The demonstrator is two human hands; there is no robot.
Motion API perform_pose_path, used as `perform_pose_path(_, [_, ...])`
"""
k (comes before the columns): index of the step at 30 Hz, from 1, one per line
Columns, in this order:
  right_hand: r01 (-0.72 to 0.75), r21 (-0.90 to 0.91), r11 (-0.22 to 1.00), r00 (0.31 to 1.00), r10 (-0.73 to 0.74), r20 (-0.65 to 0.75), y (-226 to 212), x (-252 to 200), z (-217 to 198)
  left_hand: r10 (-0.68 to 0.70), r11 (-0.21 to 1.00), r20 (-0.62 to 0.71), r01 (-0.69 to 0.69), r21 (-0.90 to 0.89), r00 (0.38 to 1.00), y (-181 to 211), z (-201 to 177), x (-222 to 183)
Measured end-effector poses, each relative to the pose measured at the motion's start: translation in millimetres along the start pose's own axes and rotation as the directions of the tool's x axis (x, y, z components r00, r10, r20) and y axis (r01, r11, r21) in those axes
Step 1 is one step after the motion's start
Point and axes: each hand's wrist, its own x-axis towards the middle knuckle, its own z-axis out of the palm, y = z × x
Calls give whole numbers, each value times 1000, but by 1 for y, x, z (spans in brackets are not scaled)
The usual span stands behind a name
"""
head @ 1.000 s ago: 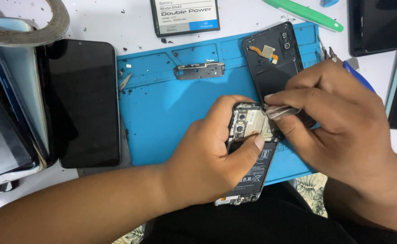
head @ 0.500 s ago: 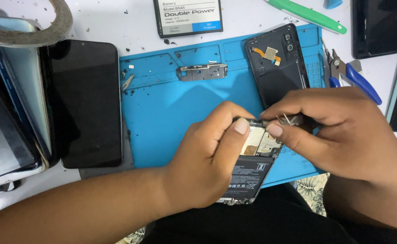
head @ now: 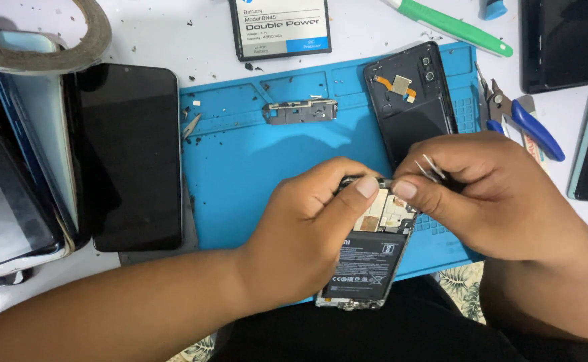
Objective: The person is reassembling a mobile phone by placing an internal shield plate and screwing it into the frame.
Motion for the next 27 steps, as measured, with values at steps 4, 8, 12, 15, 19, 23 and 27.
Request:
perform_pose_path(4, [18, 27, 999, 1000, -18, 4, 1, -1, 0, -23, 998, 20, 24, -62, 1000, -1, -2, 2])
perform_pose_path(8, [31, 73, 997, 999, -32, 10, 2, -1, -2, -113, 984, 37, 117, -135, 993, 8, 0, 5])
perform_pose_path(12, [27, 107, 994, 1000, -26, -17, -1, 2, 2, -45, 999, 6, 45, -28, 999, 8, 1, 4])
perform_pose_path(15, [76, 145, 986, 997, -76, -7, 2, 2, 3, 22, 999, 10, -23, 47, 1000, 4, -1, 2])
perform_pose_path(19, [70, 206, 976, 997, -76, 22, 7, 1, 2, 86, 996, 22, -86, 0, 996, -1, -2, 2])
perform_pose_path(23, [39, 202, 979, 998, -48, 37, 14, -3, 0, 166, 984, -2, -166, 71, 986, 0, 0, 2])
perform_pose_path(27, [153, 442, 884, 928, 26, -373, 34, -6, -2, 155, 980, -31, -149, 128, 987, 2, -2, 4])
